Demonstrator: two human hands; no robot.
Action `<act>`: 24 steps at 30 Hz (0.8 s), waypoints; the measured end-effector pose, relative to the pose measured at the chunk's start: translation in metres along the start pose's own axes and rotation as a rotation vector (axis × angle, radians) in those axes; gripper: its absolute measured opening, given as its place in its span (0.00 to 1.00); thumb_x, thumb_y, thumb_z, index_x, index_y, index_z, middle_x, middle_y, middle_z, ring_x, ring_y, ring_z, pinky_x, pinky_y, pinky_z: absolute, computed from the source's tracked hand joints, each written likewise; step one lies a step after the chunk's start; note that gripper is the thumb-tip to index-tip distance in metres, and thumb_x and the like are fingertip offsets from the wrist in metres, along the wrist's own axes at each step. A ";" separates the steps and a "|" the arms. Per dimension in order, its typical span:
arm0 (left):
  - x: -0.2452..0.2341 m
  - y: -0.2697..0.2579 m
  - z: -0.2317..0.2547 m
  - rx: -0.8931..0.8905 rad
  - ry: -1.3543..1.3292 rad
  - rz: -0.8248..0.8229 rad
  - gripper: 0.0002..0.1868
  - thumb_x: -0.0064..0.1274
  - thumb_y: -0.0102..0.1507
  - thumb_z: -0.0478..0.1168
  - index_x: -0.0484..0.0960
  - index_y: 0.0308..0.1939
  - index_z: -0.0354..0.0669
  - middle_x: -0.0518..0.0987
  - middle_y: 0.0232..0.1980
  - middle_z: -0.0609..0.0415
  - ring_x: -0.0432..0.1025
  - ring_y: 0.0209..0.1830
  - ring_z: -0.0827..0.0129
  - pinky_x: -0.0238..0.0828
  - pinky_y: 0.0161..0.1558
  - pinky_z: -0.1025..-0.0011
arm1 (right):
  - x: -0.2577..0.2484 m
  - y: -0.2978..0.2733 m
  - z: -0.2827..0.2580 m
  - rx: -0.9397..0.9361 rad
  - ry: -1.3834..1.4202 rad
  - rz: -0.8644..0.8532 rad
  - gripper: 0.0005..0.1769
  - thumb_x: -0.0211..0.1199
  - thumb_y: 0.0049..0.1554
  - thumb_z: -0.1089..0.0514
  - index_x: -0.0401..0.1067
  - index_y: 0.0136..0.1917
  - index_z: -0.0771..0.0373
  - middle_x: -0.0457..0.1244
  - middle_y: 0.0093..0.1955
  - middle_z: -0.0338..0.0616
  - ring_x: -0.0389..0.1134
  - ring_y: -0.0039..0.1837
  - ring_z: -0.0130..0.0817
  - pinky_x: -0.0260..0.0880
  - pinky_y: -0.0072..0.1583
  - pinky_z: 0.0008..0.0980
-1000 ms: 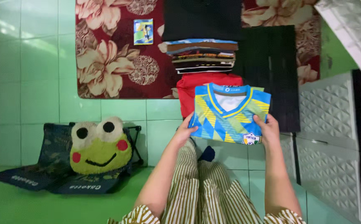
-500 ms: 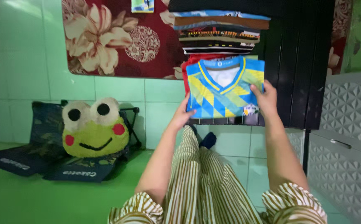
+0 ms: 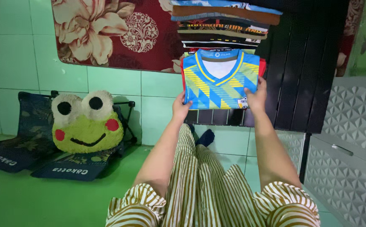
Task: The person takes folded shirts and shorts from a cabinet and places them on a small table. They handle each item one at a time, stacking them neatly on the table.
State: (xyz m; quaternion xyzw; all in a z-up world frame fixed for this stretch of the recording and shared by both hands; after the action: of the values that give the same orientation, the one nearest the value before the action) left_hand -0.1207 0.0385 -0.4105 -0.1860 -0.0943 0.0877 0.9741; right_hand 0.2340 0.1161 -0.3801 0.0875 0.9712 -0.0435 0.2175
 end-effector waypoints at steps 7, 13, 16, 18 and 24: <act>-0.009 -0.007 0.003 -0.063 0.138 0.138 0.31 0.58 0.59 0.23 0.71 0.67 0.33 0.83 0.53 0.48 0.78 0.50 0.70 0.75 0.51 0.72 | 0.001 -0.007 -0.014 0.120 0.000 0.024 0.38 0.65 0.55 0.75 0.55 0.76 0.65 0.65 0.68 0.54 0.66 0.70 0.40 0.64 0.70 0.34; -0.009 -0.014 0.023 -0.034 0.368 0.263 0.29 0.65 0.57 0.29 0.77 0.62 0.37 0.86 0.42 0.52 0.74 0.35 0.73 0.73 0.41 0.75 | 0.002 -0.010 -0.025 0.085 -0.185 0.010 0.41 0.61 0.55 0.77 0.54 0.78 0.63 0.64 0.67 0.59 0.67 0.68 0.48 0.65 0.67 0.40; -0.008 -0.015 0.028 0.052 0.273 0.303 0.29 0.66 0.55 0.29 0.77 0.60 0.39 0.86 0.42 0.56 0.75 0.36 0.77 0.74 0.41 0.77 | 0.002 -0.014 -0.025 0.153 -0.137 0.039 0.41 0.61 0.57 0.74 0.52 0.80 0.61 0.66 0.64 0.56 0.70 0.66 0.46 0.67 0.66 0.41; -0.011 -0.017 0.024 -0.025 0.347 0.378 0.27 0.68 0.54 0.29 0.79 0.57 0.39 0.86 0.38 0.53 0.73 0.32 0.76 0.73 0.39 0.75 | 0.003 -0.016 -0.024 0.137 -0.180 0.057 0.43 0.64 0.57 0.73 0.50 0.81 0.62 0.66 0.63 0.56 0.70 0.65 0.46 0.67 0.67 0.42; -0.012 -0.018 0.020 -0.083 0.391 0.509 0.27 0.69 0.53 0.30 0.79 0.55 0.40 0.85 0.37 0.54 0.74 0.32 0.75 0.74 0.40 0.74 | 0.003 -0.016 -0.001 0.208 -0.300 0.087 0.46 0.71 0.54 0.69 0.50 0.79 0.64 0.66 0.60 0.56 0.69 0.62 0.49 0.67 0.64 0.43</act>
State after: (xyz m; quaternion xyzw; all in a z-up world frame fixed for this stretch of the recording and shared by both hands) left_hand -0.1346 0.0269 -0.3870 -0.2563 0.1407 0.2871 0.9122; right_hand 0.2279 0.1014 -0.3799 0.1439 0.9134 -0.1467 0.3514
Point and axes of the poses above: each hand's wrist, its own y-axis towards the middle knuckle, its own x-axis out of the palm, z = x × y, the point moved 6 cm from there along y, towards the middle knuckle
